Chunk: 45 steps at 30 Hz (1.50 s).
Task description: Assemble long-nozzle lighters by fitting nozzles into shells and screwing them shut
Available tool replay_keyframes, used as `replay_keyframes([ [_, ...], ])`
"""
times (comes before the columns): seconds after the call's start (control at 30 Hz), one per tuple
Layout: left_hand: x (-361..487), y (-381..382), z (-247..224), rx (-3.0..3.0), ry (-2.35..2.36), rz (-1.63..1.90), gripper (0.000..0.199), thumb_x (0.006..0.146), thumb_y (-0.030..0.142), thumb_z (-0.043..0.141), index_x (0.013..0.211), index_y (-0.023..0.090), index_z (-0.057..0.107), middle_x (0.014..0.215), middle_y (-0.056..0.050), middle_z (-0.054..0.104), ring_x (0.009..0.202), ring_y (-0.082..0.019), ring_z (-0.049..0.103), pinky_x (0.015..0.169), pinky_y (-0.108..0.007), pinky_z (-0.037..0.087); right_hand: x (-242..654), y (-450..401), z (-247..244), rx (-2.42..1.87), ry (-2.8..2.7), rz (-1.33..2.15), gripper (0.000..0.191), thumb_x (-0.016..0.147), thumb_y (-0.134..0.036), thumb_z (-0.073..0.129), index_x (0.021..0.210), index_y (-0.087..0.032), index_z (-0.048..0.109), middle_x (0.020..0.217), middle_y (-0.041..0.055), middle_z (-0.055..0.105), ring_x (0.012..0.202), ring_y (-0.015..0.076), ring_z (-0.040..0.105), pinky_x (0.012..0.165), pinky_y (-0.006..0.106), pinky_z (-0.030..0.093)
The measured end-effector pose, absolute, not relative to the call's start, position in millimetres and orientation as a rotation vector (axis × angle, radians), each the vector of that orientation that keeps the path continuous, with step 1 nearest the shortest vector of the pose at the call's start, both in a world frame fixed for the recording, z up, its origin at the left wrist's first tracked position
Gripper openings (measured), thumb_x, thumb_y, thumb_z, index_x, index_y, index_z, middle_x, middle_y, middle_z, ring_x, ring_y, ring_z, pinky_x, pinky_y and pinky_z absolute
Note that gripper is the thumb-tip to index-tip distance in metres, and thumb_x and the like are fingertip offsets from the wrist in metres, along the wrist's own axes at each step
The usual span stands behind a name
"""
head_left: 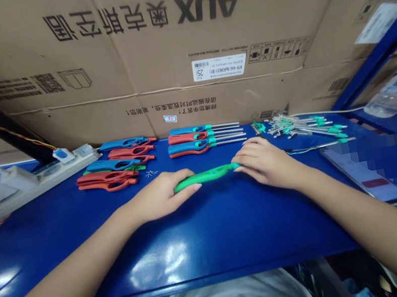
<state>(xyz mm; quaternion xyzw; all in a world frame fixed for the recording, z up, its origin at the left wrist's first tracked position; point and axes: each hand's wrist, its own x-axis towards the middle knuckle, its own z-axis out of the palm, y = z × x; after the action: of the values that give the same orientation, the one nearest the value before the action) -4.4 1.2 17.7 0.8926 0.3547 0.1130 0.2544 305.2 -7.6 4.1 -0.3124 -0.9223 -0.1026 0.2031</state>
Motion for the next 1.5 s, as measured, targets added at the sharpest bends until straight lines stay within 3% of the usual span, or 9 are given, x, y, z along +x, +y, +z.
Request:
replay_keyframes([
  [0.13,3,-4,13,2.076,0.923,0.41,0.044,0.097,0.055,0.05,0.098,0.016,0.07,0.068,0.001,0.056,0.06,-0.013,0.049,0.056,-0.025,0.039,296,-15,0,-0.776,-2.551,-0.393,0.024,0.102,-0.022,0.047,0.103,-0.014,0.07,0.091,0.0129,0.073,0.083,0.0228,0.061,0.083,0.041,0.046],
  [0.23,3,-1,11,1.676,0.87,0.381,0.05,0.093,0.061,0.054,0.093,0.015,0.071,0.053,0.006,0.034,0.046,-0.009,0.031,0.044,-0.023,0.025,293,-19,1,-0.733,-2.511,-0.448,0.023,0.101,-0.02,0.046,0.102,-0.014,0.069,0.087,0.0123,0.071,0.081,0.0226,0.059,0.081,0.04,0.047],
  [0.37,1,4,9,1.388,0.8,0.322,0.05,0.09,0.063,0.059,0.088,0.014,0.07,0.051,0.009,0.024,0.042,-0.006,0.018,0.04,-0.022,0.014,291,-23,3,-0.681,-2.464,-0.543,0.02,0.1,-0.017,0.048,0.101,-0.012,0.068,0.083,0.012,0.07,0.079,0.0225,0.056,0.079,0.039,0.048],
  [0.6,5,-4,5,1.765,0.863,0.376,0.05,0.095,0.061,0.052,0.088,0.015,0.071,0.051,0.005,0.04,0.045,-0.008,0.034,0.044,-0.022,0.028,292,-22,-6,-0.682,-2.517,-0.447,0.023,0.099,-0.015,0.044,0.1,-0.011,0.067,0.078,0.0113,0.066,0.076,0.0219,0.053,0.078,0.039,0.049],
  [0.8,2,-4,8,2.157,0.849,0.369,0.042,0.098,0.05,0.05,0.093,0.016,0.075,0.078,-0.002,0.068,0.069,-0.013,0.056,0.068,-0.024,0.045,288,-21,-17,-0.686,-2.499,-0.242,0.021,0.099,-0.016,0.047,0.099,-0.011,0.067,0.076,0.0098,0.064,0.074,0.0205,0.053,0.078,0.038,0.05],
  [0.9,3,-4,7,2.024,0.872,0.38,0.045,0.097,0.053,0.052,0.09,0.015,0.074,0.066,0.0,0.06,0.057,-0.01,0.048,0.055,-0.022,0.04,287,-20,-18,-0.669,-2.45,-0.237,0.018,0.098,-0.016,0.049,0.099,-0.012,0.067,0.075,0.0086,0.062,0.073,0.0205,0.053,0.077,0.039,0.051],
  [1.0,5,-3,4,1.7,0.863,0.35,0.051,0.093,0.061,0.055,0.087,0.013,0.072,0.048,0.006,0.038,0.042,-0.007,0.032,0.041,-0.02,0.026,287,-21,-16,-0.619,-2.445,-0.303,0.016,0.097,-0.014,0.052,0.097,-0.01,0.067,0.073,0.0092,0.062,0.073,0.0209,0.052,0.077,0.04,0.051],
  [1.23,5,3,-1,1.394,0.777,0.302,0.053,0.088,0.067,0.059,0.084,0.014,0.068,0.048,0.009,0.026,0.039,-0.006,0.021,0.038,-0.02,0.017,287,-25,-9,-0.595,-2.465,-0.425,0.016,0.096,-0.012,0.052,0.097,-0.009,0.067,0.076,0.0117,0.064,0.077,0.0225,0.053,0.08,0.041,0.051],
  [1.5,2,-3,10,2.418,0.93,0.185,0.044,0.101,0.053,0.044,0.103,0.017,0.069,0.075,-0.002,0.065,0.065,-0.016,0.059,0.063,-0.027,0.042,290,-14,-16,-0.802,-2.688,-0.14,0.023,0.1,-0.024,0.051,0.097,-0.012,0.07,0.084,0.0111,0.068,0.08,0.0221,0.057,0.078,0.037,0.046],
])
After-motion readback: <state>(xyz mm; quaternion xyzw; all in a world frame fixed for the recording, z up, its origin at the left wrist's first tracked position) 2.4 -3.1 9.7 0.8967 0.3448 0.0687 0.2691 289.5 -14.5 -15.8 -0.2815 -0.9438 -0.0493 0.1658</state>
